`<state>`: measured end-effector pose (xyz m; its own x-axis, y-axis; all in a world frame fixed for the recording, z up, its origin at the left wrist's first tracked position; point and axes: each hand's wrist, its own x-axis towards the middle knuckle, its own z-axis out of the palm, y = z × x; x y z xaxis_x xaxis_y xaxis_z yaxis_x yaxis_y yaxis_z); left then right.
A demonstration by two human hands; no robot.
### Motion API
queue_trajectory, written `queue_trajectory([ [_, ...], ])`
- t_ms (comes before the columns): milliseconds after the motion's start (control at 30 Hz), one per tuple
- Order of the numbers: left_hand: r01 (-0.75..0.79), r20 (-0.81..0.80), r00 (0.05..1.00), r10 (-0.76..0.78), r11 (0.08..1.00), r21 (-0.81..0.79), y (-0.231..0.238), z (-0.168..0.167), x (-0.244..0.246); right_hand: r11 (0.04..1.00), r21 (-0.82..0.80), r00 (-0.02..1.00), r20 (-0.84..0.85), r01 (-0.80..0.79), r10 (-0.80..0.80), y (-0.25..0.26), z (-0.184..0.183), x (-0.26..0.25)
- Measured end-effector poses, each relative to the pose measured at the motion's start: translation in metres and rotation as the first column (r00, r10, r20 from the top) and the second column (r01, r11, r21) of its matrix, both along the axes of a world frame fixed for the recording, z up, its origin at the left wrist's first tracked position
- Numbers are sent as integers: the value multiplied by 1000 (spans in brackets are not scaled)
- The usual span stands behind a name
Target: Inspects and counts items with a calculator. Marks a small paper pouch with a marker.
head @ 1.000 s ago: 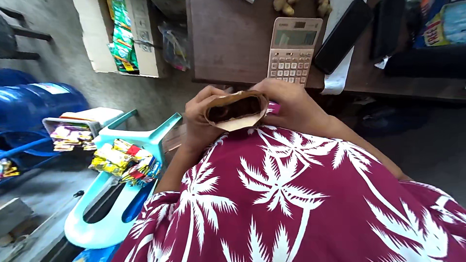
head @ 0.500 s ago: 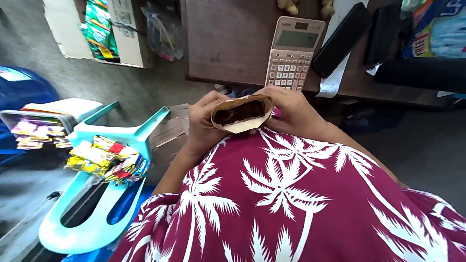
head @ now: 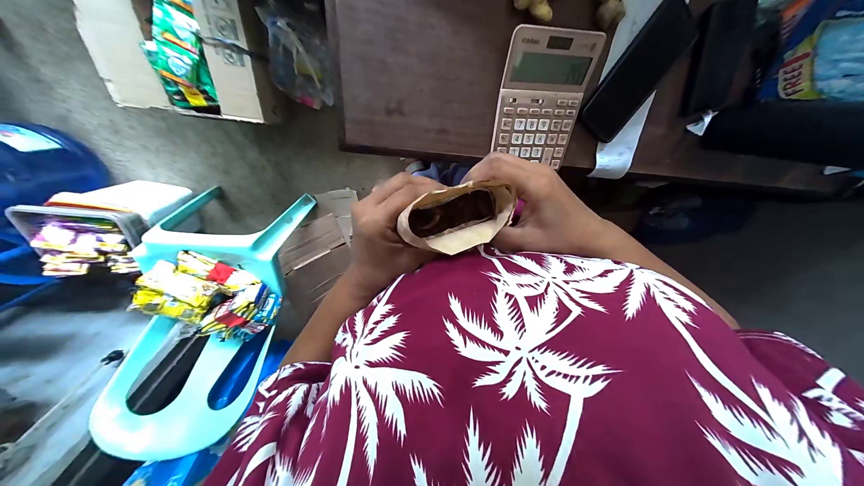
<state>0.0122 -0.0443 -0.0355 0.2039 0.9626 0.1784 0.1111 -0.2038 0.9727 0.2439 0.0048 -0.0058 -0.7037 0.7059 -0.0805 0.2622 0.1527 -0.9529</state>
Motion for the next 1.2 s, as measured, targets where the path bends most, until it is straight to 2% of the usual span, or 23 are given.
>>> queue_trajectory([
  [200,50,-66,996,-55,996,-74,2,8,-2,999,40,998,-55,15,-13,1,-4,4],
  [333,35,15,999,-34,998,-44,5,-3,1,999,45,998,-63,8,-5,3,-5,7],
  [467,19,83,997,-5,985,-170,6,2,0,998,-2,998,-33,61,-61,6,-4,3],
  [567,-45,154,984,90,961,-273,9,0,5,989,-94,993,-12,113,-115,11,-6,-3],
  [700,-140,247,925,287,865,-482,16,6,11,941,-326,990,-81,86,-118,20,-11,-8],
  [800,-121,281,907,313,835,-536,18,8,8,893,-437,983,-95,103,-160,19,-12,-11],
  [933,-52,296,910,290,789,-612,18,13,4,873,-477,980,-100,106,-173,19,-12,-9],
  [1200,-137,224,920,323,797,-588,16,15,4,883,-463,982,-112,83,-151,19,-12,-14],
])
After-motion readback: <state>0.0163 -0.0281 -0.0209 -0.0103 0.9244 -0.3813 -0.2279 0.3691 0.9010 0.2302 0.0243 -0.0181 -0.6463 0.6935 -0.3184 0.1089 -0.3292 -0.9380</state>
